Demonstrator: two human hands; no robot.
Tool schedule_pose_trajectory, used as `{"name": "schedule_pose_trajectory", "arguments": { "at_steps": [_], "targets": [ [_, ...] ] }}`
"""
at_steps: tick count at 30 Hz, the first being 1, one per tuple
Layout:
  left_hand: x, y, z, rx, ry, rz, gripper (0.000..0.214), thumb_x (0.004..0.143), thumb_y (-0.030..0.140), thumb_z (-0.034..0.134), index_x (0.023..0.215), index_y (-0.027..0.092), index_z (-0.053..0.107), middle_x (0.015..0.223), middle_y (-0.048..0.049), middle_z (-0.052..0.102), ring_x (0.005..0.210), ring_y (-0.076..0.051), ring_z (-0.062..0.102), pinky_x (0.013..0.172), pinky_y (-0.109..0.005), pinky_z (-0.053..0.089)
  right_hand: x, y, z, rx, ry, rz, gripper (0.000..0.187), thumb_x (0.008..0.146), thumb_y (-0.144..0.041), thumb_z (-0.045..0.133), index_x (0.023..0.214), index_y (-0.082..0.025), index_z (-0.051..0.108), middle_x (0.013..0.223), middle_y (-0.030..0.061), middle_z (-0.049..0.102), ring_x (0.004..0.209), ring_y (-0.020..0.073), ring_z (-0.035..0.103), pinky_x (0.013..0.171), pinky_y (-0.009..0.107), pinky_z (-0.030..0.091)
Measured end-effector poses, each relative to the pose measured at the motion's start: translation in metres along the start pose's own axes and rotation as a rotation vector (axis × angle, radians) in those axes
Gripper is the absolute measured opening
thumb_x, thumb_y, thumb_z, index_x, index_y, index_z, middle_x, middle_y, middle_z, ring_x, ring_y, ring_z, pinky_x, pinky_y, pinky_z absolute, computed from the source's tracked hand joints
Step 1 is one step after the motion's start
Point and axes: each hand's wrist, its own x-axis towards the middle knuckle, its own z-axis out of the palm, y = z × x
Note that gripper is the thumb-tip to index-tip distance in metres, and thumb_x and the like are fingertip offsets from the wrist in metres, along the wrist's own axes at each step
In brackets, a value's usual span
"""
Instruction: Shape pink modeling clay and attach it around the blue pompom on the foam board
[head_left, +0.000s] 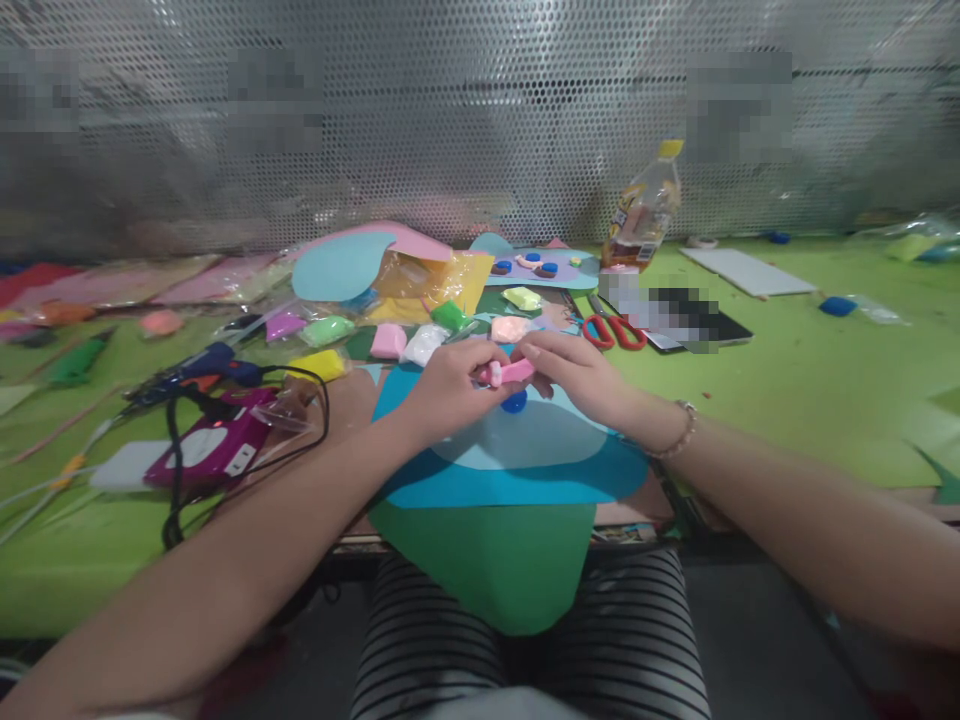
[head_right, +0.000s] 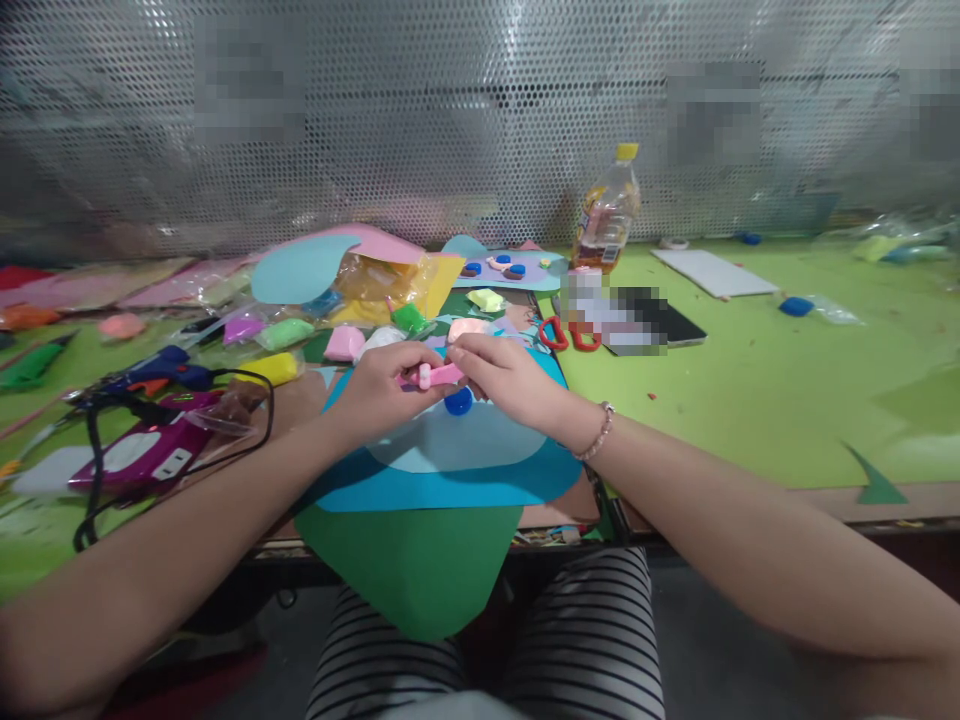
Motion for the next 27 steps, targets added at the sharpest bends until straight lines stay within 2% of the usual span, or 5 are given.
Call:
{"name": "schedule_pose_trajectory", "arguments": {
  "at_steps": [6,9,12,18,27],
  "targets": [
    [-0.0004,0.001,-0.0006,-0.01,-0.011,-0.017,0.017,0.069,0.029,0.069,0.072,0.016,0.059,0.062,0.0027,0.052,0.056,-0.009,0.043,0.055,-0.023,0.035,0.0017,0.0004,0.0025,-0.114,0.046,0.018,0.021,0.084,-0.034,0.05,0.075,-0.016,0.054,0.059,-0.0039,0.047,0.053,0.0085,0.041,0.051,0.024,0.03],
    [-0.0004,0.0027,-0.0019,-0.024,-0.026,-0.028,0.02,0.069,0.033,0.069,0.073,0.016,0.06,0.062,0.0027,0.052,0.057,-0.009,0.043,0.054,-0.023,0.035,0.0018,0.0012,0.0023,-0.106,0.05,0.008,0.021,0.085,-0.033,0.048,0.073,-0.016,0.053,0.058,-0.004,0.046,0.052,0.0084,0.042,0.05,0.024,0.031],
    [-0.0005,0.004,-0.0027,-0.016,-0.025,-0.037,0.022,0.076,0.037,0.062,0.071,0.016,0.058,0.061,0.0029,0.049,0.056,-0.009,0.043,0.055,-0.023,0.035,0.0013,0.0016,0.0009,-0.057,0.021,-0.025,0.025,0.088,-0.031,0.043,0.068,-0.017,0.048,0.056,-0.0041,0.046,0.053,0.0085,0.044,0.052,0.024,0.034],
    [-0.0006,0.0024,-0.0024,-0.011,-0.005,-0.015,0.016,0.077,0.031,0.06,0.072,0.016,0.056,0.061,0.0033,0.049,0.056,-0.008,0.043,0.055,-0.023,0.037,0.0009,0.0011,0.0012,-0.098,0.05,-0.038,0.018,0.086,-0.023,0.045,0.071,-0.016,0.051,0.055,-0.0045,0.048,0.051,0.0083,0.047,0.051,0.023,0.036],
    [-0.0021,0.0003,-0.0022,-0.004,-0.005,0.023,0.008,0.073,0.024,0.059,0.076,0.016,0.057,0.066,0.002,0.055,0.06,-0.009,0.047,0.056,-0.023,0.039,0.001,0.001,-0.0009,-0.161,0.064,-0.025,0.018,0.085,-0.021,0.044,0.07,-0.016,0.053,0.056,-0.0037,0.051,0.052,0.0082,0.048,0.052,0.023,0.036]
  ]
}}
